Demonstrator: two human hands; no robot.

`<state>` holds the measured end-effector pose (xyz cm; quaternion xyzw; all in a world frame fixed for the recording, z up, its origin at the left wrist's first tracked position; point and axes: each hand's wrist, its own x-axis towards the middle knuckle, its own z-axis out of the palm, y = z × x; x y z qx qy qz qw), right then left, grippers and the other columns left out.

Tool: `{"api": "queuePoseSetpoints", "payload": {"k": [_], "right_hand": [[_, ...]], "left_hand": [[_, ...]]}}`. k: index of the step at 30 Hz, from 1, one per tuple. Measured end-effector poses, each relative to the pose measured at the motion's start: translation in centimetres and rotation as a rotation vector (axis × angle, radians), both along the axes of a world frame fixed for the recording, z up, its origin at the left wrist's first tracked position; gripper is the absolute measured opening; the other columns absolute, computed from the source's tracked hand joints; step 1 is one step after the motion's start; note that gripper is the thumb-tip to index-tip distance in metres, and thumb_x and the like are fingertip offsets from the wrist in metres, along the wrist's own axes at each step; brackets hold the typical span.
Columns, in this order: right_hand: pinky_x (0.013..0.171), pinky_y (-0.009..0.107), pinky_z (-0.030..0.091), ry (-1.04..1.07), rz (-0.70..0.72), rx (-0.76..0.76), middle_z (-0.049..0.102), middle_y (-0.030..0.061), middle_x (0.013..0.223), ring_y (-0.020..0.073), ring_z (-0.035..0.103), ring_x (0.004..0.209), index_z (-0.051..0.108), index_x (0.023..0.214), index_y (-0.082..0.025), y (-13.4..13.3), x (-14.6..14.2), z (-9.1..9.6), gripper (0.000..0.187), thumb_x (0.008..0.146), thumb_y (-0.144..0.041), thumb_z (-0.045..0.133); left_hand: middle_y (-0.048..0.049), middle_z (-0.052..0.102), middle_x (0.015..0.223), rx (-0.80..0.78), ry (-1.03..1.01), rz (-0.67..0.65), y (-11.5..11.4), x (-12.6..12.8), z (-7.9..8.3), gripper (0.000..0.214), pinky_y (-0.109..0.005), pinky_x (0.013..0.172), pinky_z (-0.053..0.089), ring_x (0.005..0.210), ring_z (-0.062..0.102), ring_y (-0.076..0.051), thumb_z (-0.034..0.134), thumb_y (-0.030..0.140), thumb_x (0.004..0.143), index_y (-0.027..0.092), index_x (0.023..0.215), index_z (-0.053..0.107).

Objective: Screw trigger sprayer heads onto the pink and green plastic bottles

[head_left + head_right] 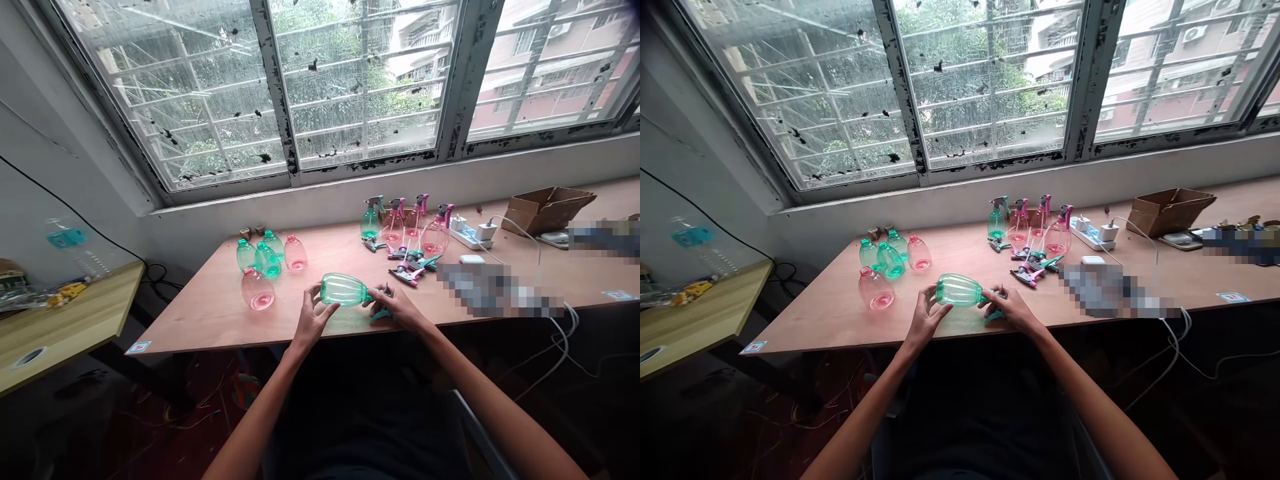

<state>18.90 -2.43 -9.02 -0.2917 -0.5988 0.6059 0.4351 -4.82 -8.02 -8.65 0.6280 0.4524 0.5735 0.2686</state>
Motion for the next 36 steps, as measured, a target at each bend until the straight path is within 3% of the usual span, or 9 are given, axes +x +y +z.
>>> {"api": "queuePoseSetpoints", "payload": {"k": [6,10,13,16,20,24,31,36], "right_hand": [[0.057,0.032,0.058,-0.033,0.020,-0.012,0.075,0.0060,0.082,0.0188,0.069,0.061,0.059,0.095,-0.017,0.0,-0.2,0.1,0.038,0.081,-0.051,0.070],[0.059,0.031,0.057,-0.010,-0.007,-0.038,0.075,0.0071,0.085,0.0182,0.069,0.061,0.058,0.095,-0.017,0.4,-0.2,-0.1,0.037,0.084,-0.051,0.067],[0.060,0.031,0.056,0.031,-0.037,-0.064,0.074,0.0064,0.084,0.0175,0.069,0.060,0.057,0.095,-0.017,0.5,-0.1,-0.2,0.035,0.085,-0.050,0.067],[0.058,0.031,0.055,0.019,-0.025,-0.071,0.074,0.0054,0.081,0.0181,0.069,0.059,0.057,0.096,-0.018,0.5,-0.2,-0.2,0.036,0.083,-0.049,0.070],[0.057,0.032,0.055,0.001,-0.015,-0.058,0.074,0.0044,0.078,0.0190,0.069,0.058,0.057,0.095,-0.019,0.5,-0.3,-0.4,0.038,0.080,-0.050,0.072],[0.056,0.031,0.055,0.023,-0.005,-0.063,0.074,0.0041,0.077,0.0190,0.068,0.058,0.057,0.092,-0.019,0.6,-0.4,-0.4,0.039,0.079,-0.053,0.072],[0.057,0.029,0.054,0.035,-0.021,-0.036,0.074,0.0042,0.073,0.0177,0.069,0.057,0.058,0.089,-0.018,0.0,-0.3,0.1,0.040,0.079,-0.054,0.071],[0.057,0.029,0.054,0.033,-0.006,-0.026,0.075,0.0047,0.077,0.0165,0.068,0.058,0.058,0.089,-0.018,-0.2,-0.3,0.2,0.040,0.078,-0.053,0.072]], "left_hand": [[-0.0068,0.046,0.140,-0.003,0.091,0.038,-0.5,-0.3,0.7,0.061,-0.043,0.108,0.043,0.132,0.047,-0.027,0.074,0.031,0.081,0.031,0.136,0.047],[-0.0071,0.052,0.136,0.019,0.141,0.095,-0.3,-0.4,0.2,0.052,-0.044,0.100,0.049,0.122,0.056,-0.026,0.066,0.028,0.087,0.032,0.135,0.046],[-0.0072,0.055,0.133,0.028,0.157,0.113,-0.2,-0.2,0.2,0.054,-0.044,0.099,0.049,0.121,0.056,-0.027,0.070,0.028,0.084,0.030,0.133,0.047],[-0.0077,0.052,0.133,-0.002,0.153,0.098,-0.4,-0.1,0.7,0.064,-0.042,0.100,0.048,0.118,0.056,-0.025,0.073,0.031,0.082,0.029,0.138,0.043],[-0.0051,0.052,0.128,-0.048,0.119,0.060,-0.5,-0.1,1.1,0.050,-0.038,0.102,0.048,0.115,0.059,-0.023,0.068,0.033,0.086,0.031,0.133,0.051],[-0.0076,0.050,0.137,-0.047,0.057,0.033,-0.4,-0.3,0.7,0.055,-0.043,0.105,0.046,0.122,0.056,-0.026,0.070,0.030,0.084,0.029,0.134,0.048],[-0.0103,0.057,0.129,-0.060,-0.029,-0.020,-0.1,-0.4,0.1,0.049,-0.045,0.096,0.054,0.114,0.063,-0.025,0.070,0.033,0.084,0.024,0.127,0.047],[-0.0079,0.050,0.136,-0.027,-0.053,-0.048,0.3,-0.7,0.2,0.055,-0.045,0.108,0.045,0.126,0.054,-0.026,0.074,0.027,0.079,0.025,0.129,0.051]]}}
